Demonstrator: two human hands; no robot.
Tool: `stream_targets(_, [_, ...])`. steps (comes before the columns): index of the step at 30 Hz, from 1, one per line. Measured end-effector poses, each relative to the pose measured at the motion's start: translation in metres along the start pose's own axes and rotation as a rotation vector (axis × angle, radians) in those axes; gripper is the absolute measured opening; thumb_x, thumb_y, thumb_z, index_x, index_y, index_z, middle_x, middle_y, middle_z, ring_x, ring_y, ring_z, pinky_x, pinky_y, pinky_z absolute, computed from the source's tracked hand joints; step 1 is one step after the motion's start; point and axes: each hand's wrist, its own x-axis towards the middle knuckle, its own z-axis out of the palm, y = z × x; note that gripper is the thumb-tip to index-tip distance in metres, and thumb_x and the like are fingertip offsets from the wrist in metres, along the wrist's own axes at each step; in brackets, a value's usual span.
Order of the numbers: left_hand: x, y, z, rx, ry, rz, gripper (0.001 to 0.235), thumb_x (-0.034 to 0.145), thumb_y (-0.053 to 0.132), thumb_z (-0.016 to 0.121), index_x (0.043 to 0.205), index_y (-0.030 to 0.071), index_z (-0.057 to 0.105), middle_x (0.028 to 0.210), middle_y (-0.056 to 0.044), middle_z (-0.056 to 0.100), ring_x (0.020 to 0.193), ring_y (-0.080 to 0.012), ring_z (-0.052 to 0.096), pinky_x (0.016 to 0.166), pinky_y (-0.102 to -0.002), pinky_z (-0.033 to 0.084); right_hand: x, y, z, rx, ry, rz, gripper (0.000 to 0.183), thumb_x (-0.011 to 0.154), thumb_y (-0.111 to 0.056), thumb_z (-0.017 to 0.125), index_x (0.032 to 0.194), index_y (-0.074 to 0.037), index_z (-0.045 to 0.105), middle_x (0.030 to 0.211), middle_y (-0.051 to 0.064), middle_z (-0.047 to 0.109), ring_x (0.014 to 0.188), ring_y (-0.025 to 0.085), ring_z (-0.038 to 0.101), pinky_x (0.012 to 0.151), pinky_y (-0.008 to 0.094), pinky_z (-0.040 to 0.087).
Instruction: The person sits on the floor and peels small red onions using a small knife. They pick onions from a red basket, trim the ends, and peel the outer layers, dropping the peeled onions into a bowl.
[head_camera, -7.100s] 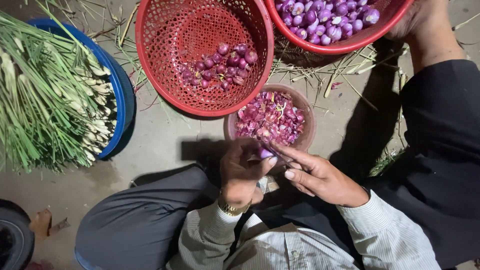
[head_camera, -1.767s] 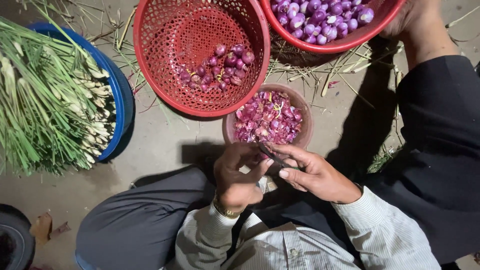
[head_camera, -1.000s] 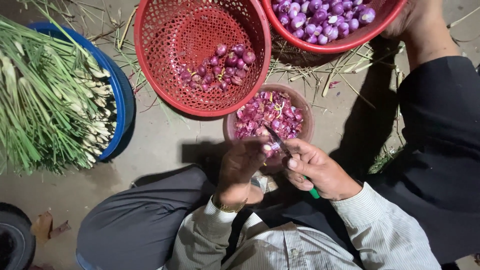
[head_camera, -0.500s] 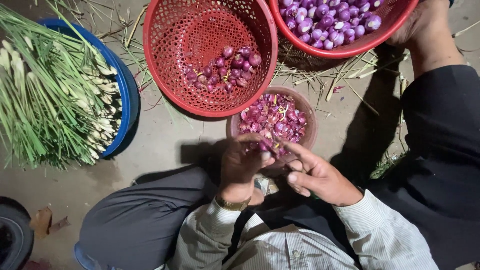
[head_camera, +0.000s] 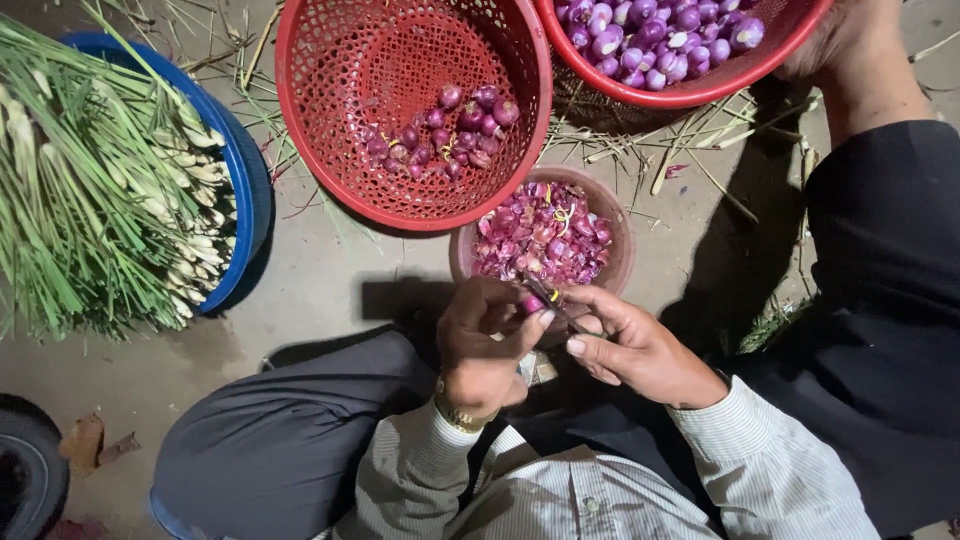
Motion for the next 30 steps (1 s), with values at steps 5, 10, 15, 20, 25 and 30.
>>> stream_targets(5, [-0.001, 0.022, 0.004, 0.151, -0.086, 0.063, 0.024, 0.077, 0.007, 0.088, 0.094, 0.003, 0.072, 0.087, -0.013, 0.070, 0.075, -0.0234, 0.073, 0.063, -0.035, 0.066, 0.002, 0.003, 0.004, 0.104, 0.143, 0.048, 0.041, 0.094, 0.009, 0.056, 0.134, 0.005, 0.052, 0.052, 0.006, 0.046, 0.036, 0.009, 0.043, 0.032, 0.020, 0.041])
stream_targets(10, [0.004, 0.000, 0.003, -0.296, -0.146, -0.231, 0.032, 0.086, 0.013, 0.078, 0.111, 0.000, 0.064, 0.106, -0.021, 0.069, 0.090, -0.0291, 0.072, 0.076, -0.037, 0.066, 0.006, -0.003, 0.008, 0.186, 0.216, 0.032, 0.037, 0.095, 0.007, 0.057, 0.130, -0.001, 0.056, 0.051, 0.007, 0.046, 0.033, 0.010, 0.043, 0.029, 0.020, 0.040])
stream_targets(15, [0.010, -0.020, -0.009, -0.541, -0.144, -0.412, 0.026, 0.093, 0.014, 0.065, 0.113, -0.003, 0.063, 0.106, -0.019, 0.069, 0.079, -0.0322, 0.077, 0.060, -0.027, 0.067, 0.008, 0.002, 0.002, 0.106, 0.290, 0.012, 0.044, 0.096, 0.006, 0.054, 0.139, -0.003, 0.052, 0.052, 0.009, 0.050, 0.033, 0.009, 0.044, 0.029, 0.019, 0.040])
stream_targets(20, [0.015, 0.005, -0.002, -0.505, -0.177, -0.344, 0.030, 0.090, 0.014, 0.074, 0.115, -0.001, 0.065, 0.108, -0.016, 0.069, 0.087, -0.0283, 0.076, 0.063, -0.026, 0.067, 0.004, -0.006, 0.008, 0.201, 0.164, -0.003, 0.061, 0.095, 0.009, 0.052, 0.152, -0.010, 0.042, 0.055, 0.010, 0.052, 0.034, 0.010, 0.044, 0.030, 0.018, 0.043])
stream_targets(25, [0.005, -0.030, -0.004, -0.380, -0.095, -0.339, 0.037, 0.082, 0.008, 0.081, 0.115, -0.001, 0.066, 0.094, -0.019, 0.071, 0.079, -0.0276, 0.076, 0.055, -0.025, 0.064, -0.004, -0.004, 0.009, 0.284, 0.022, 0.017, 0.067, 0.093, 0.010, 0.056, 0.154, -0.013, 0.043, 0.064, 0.008, 0.060, 0.039, 0.009, 0.048, 0.034, 0.018, 0.047])
stream_targets(30, [0.001, -0.042, -0.004, -0.394, -0.083, -0.365, 0.032, 0.081, 0.006, 0.081, 0.108, -0.002, 0.066, 0.087, -0.018, 0.069, 0.075, -0.0293, 0.077, 0.058, -0.029, 0.066, -0.003, -0.002, 0.003, 0.404, 0.062, 0.012, 0.055, 0.096, 0.013, 0.048, 0.144, -0.012, 0.057, 0.055, 0.012, 0.051, 0.037, 0.011, 0.042, 0.031, 0.016, 0.041])
